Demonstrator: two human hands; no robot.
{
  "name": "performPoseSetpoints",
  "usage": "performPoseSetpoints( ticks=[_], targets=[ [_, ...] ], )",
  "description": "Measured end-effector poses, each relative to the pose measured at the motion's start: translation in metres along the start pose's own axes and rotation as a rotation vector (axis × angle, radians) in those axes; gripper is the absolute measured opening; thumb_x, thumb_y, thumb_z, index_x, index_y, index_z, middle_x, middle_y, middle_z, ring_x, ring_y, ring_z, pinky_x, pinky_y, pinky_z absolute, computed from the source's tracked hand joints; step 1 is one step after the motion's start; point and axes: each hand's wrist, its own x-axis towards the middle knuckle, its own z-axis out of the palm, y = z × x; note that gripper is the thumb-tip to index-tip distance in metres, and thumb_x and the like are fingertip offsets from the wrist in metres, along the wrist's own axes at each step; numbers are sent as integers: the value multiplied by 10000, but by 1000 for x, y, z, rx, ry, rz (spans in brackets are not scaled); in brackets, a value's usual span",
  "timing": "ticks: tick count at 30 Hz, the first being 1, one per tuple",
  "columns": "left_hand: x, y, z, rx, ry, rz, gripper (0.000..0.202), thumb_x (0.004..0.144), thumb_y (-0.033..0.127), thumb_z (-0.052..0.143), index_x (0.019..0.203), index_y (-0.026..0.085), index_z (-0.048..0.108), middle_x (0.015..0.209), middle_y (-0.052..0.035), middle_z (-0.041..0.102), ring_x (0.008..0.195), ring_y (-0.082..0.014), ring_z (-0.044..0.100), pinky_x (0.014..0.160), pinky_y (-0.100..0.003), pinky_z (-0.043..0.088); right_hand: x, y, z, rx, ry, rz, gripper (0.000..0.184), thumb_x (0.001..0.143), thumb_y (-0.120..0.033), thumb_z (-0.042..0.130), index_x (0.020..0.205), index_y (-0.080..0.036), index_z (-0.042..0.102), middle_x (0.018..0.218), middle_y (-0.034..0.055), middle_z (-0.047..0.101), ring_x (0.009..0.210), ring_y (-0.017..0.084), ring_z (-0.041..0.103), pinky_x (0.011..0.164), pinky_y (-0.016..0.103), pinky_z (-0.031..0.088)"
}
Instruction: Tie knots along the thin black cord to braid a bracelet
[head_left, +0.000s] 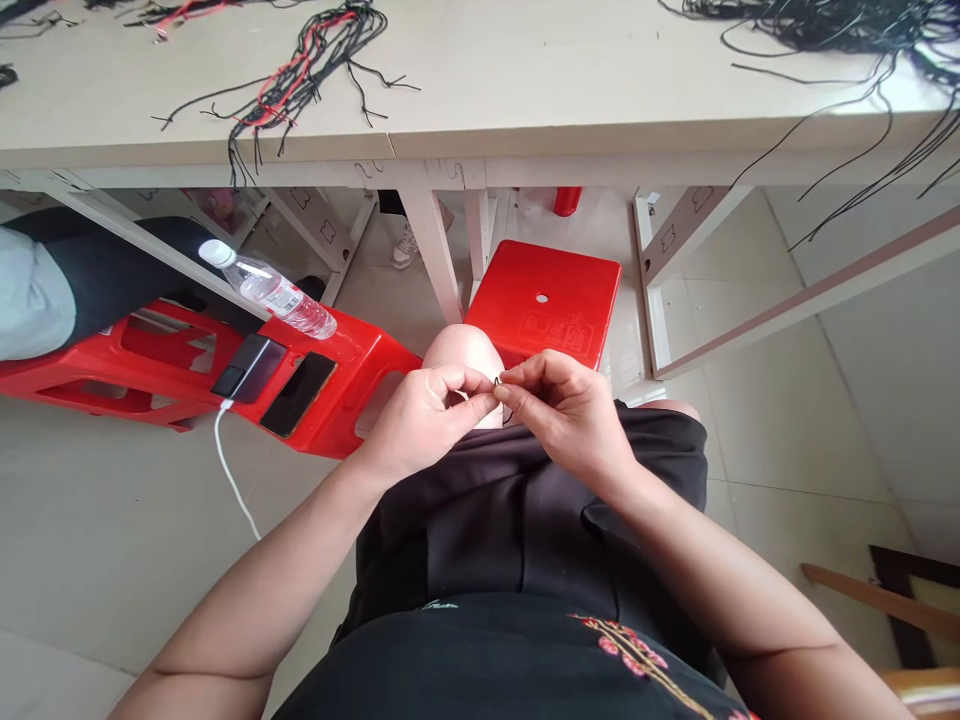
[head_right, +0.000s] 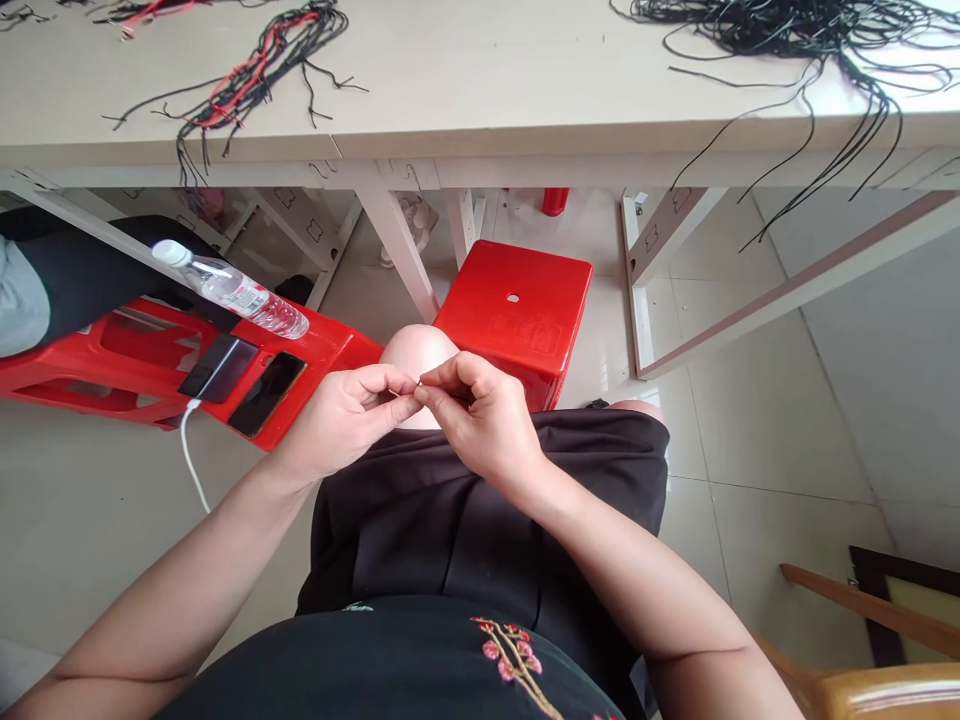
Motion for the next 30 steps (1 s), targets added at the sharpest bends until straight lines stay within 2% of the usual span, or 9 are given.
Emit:
performPoseSetpoints(
  ticks=[6,11,13,15,18,21,23,27,30],
  targets=[
    [-1,-7,0,-55,-45,-82,141,770,296,629,748,157,645,672,25,583,620,-84,499,582,-210,387,8,-4,-11,-59,-200,18,86,767,-243,668,772,-169,625,733,1,671,665,115,612,596,234,477],
    [0,-3,5,-240,-135,-234,91,706,230,657,671,150,630,618,31,568,584,-68,480,583,-205,380,32,-11,-29,-279,-406,-135,47,795,-221,632,809,-181,650,752,-5,671,691,131,615,644,264,483],
    [-1,-1,5,-334,-143,-301,117,684,226,665,624,147,602,583,32,550,541,-60,448,543,-203,360,34,-8,-30,-387,-291,-244,34,793,-218,634,813,-194,646,817,14,676,785,164,618,740,314,486],
    [-2,0,3,-408,-135,-340,125,679,232,670,626,146,596,596,23,563,527,-58,441,519,-201,349,26,0,-26,-472,-57,-343,37,819,-217,604,789,-204,622,821,32,663,822,180,604,791,348,474],
    [-2,1,0,-472,-118,-329,128,691,243,671,647,147,599,623,15,575,541,-61,457,519,-199,360,0,17,-14,-385,127,-363,67,839,-265,604,810,-210,578,788,36,634,775,169,600,747,334,490],
    [-2,4,-3,-475,-103,-309,129,698,255,665,667,145,604,616,13,569,543,-63,464,536,-204,377,-21,32,-5,-202,-13,-315,266,775,-287,696,980,-214,544,891,42,653,842,170,631,766,313,519],
    [-1,7,-5,-426,-55,-305,123,693,247,661,675,141,603,612,13,565,533,-62,461,534,-206,375,-27,33,-7,-210,-96,-283,213,812,-261,654,992,-215,549,852,29,664,791,154,643,722,283,531],
    [0,11,-8,-228,13,-310,132,690,252,655,662,139,592,594,24,542,517,-59,439,505,-199,342,-19,7,-28,-454,-224,-389,111,888,-208,531,923,-198,636,803,40,651,717,138,621,663,258,518],
    [0,13,-6,-86,-123,-313,159,716,276,634,638,144,593,562,34,509,521,-67,432,500,-201,330,-3,-21,-41,-512,-341,-444,165,890,-221,513,906,-229,677,855,55,622,767,157,605,682,282,514]
  ],
)
